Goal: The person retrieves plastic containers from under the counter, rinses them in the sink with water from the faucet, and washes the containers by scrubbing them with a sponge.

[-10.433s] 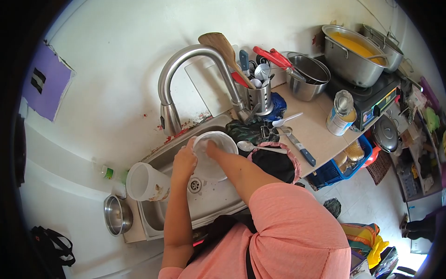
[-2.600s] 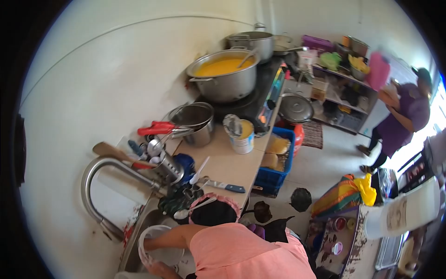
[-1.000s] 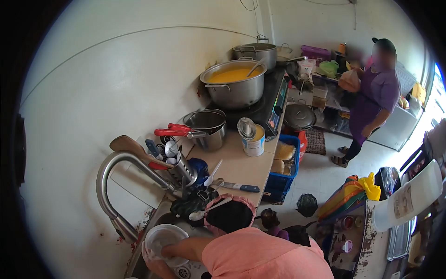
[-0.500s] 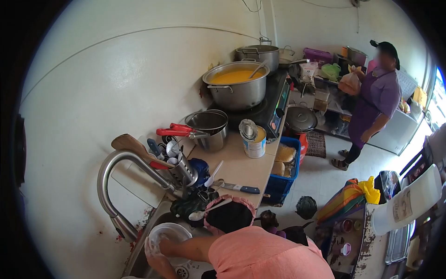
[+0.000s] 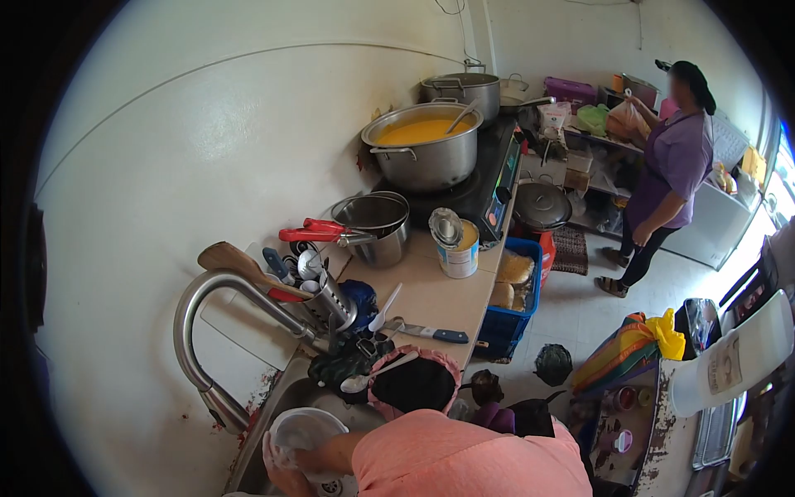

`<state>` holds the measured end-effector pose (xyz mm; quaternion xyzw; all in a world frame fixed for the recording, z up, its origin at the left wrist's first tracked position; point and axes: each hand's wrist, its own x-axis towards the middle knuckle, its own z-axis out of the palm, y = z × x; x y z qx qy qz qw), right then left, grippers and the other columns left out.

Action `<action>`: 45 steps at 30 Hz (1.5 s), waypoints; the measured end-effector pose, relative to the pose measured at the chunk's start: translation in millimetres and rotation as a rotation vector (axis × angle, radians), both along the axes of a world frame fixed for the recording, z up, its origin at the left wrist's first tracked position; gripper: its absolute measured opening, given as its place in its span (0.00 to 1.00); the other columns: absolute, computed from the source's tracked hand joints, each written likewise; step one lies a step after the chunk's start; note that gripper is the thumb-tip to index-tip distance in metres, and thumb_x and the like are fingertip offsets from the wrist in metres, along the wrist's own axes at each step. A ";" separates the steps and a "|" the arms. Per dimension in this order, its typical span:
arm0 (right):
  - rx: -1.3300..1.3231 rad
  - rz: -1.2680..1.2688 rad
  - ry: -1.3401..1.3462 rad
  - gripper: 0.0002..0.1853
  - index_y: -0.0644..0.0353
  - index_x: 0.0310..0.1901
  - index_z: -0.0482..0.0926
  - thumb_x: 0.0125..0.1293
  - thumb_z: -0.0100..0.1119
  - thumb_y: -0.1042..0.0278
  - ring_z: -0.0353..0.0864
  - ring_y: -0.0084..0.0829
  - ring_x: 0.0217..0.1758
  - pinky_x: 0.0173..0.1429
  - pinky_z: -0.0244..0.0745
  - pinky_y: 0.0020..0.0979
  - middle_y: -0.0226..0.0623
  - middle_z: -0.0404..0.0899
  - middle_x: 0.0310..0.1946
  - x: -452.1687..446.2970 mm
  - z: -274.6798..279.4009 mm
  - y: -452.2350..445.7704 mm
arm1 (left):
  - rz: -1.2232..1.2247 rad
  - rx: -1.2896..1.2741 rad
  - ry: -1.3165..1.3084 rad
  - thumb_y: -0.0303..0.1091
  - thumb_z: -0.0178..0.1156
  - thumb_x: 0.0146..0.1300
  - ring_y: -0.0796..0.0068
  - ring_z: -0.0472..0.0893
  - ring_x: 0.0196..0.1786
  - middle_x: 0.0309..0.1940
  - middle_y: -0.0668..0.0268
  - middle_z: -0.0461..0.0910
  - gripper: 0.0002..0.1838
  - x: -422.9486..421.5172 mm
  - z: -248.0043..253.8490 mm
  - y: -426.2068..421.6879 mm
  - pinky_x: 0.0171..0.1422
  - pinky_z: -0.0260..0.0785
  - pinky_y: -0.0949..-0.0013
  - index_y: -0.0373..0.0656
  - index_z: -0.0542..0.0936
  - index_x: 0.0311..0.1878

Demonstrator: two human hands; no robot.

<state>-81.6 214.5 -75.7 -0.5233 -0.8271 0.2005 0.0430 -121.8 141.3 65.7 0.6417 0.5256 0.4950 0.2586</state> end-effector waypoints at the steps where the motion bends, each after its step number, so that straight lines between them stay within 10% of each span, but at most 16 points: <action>1: 0.000 0.010 -0.001 0.13 0.63 0.36 0.80 0.55 0.51 0.66 0.79 0.45 0.43 0.50 0.71 0.45 0.50 0.79 0.37 -0.9 -0.4 0.0 | 0.017 0.009 0.035 0.28 0.45 0.62 0.60 0.74 0.55 0.52 0.53 0.74 0.20 0.6 -0.4 0.0 0.60 0.64 0.65 0.34 0.71 0.57; 9: 0.002 0.076 0.012 0.13 0.63 0.36 0.79 0.54 0.53 0.63 0.79 0.46 0.41 0.48 0.71 0.45 0.49 0.78 0.37 1.5 4.7 7.2 | 0.121 0.016 -0.003 0.29 0.46 0.61 0.58 0.75 0.53 0.51 0.52 0.75 0.19 41.4 58.7 -35.8 0.58 0.65 0.66 0.36 0.73 0.55; 20: -0.016 0.277 0.118 0.14 0.62 0.35 0.78 0.52 0.55 0.60 0.79 0.46 0.39 0.46 0.72 0.44 0.48 0.78 0.36 -25.0 30.1 -13.2 | 0.187 -0.002 0.163 0.30 0.46 0.62 0.63 0.74 0.53 0.51 0.54 0.75 0.20 -21.3 -13.3 2.9 0.59 0.62 0.70 0.38 0.72 0.57; 23: -0.048 0.373 0.169 0.14 0.62 0.35 0.78 0.52 0.56 0.59 0.79 0.46 0.39 0.45 0.72 0.44 0.48 0.78 0.36 -30.6 50.3 -13.4 | 0.145 -0.070 -0.390 0.36 0.43 0.63 0.60 0.73 0.55 0.53 0.50 0.73 0.23 -52.9 -57.3 33.9 0.60 0.62 0.66 0.36 0.68 0.60; 29: -0.156 0.596 0.244 0.15 0.61 0.34 0.77 0.51 0.57 0.58 0.79 0.46 0.37 0.43 0.72 0.44 0.47 0.78 0.35 -15.5 96.9 -20.6 | -0.070 0.702 0.665 0.57 0.46 0.66 0.65 0.77 0.30 0.30 0.53 0.76 0.30 -243.8 -161.2 88.3 0.36 0.69 0.51 0.34 0.73 0.30; 32: -0.203 0.692 0.255 0.16 0.61 0.34 0.77 0.51 0.57 0.57 0.79 0.46 0.37 0.43 0.72 0.43 0.47 0.78 0.35 -0.8 122.8 -22.3 | 0.114 0.268 0.183 0.54 0.44 0.66 0.63 0.75 0.38 0.38 0.51 0.74 0.26 -130.4 -63.8 29.6 0.43 0.67 0.55 0.34 0.71 0.39; 37: -0.189 0.813 0.286 0.16 0.61 0.34 0.77 0.50 0.58 0.55 0.79 0.46 0.36 0.42 0.72 0.43 0.47 0.77 0.35 15.6 172.0 -21.2 | 0.117 0.120 0.133 0.48 0.41 0.66 0.60 0.73 0.51 0.50 0.48 0.71 0.25 -68.0 18.1 -24.9 0.56 0.63 0.60 0.33 0.67 0.54; 42: -0.047 0.867 0.331 0.17 0.61 0.33 0.76 0.50 0.59 0.54 0.79 0.46 0.35 0.40 0.72 0.43 0.46 0.77 0.34 30.2 208.7 -17.4 | 0.247 0.251 -0.038 0.52 0.38 0.68 0.55 0.72 0.57 0.57 0.46 0.68 0.30 -104.8 -29.2 -14.9 0.62 0.61 0.60 0.32 0.67 0.58; 45: 0.264 0.811 0.350 0.17 0.59 0.34 0.76 0.50 0.60 0.53 0.78 0.44 0.36 0.42 0.71 0.42 0.43 0.77 0.35 41.0 199.6 -16.1 | 0.473 0.472 0.345 0.53 0.39 0.68 0.54 0.73 0.55 0.55 0.48 0.72 0.30 -142.6 -96.6 0.8 0.59 0.65 0.58 0.33 0.69 0.56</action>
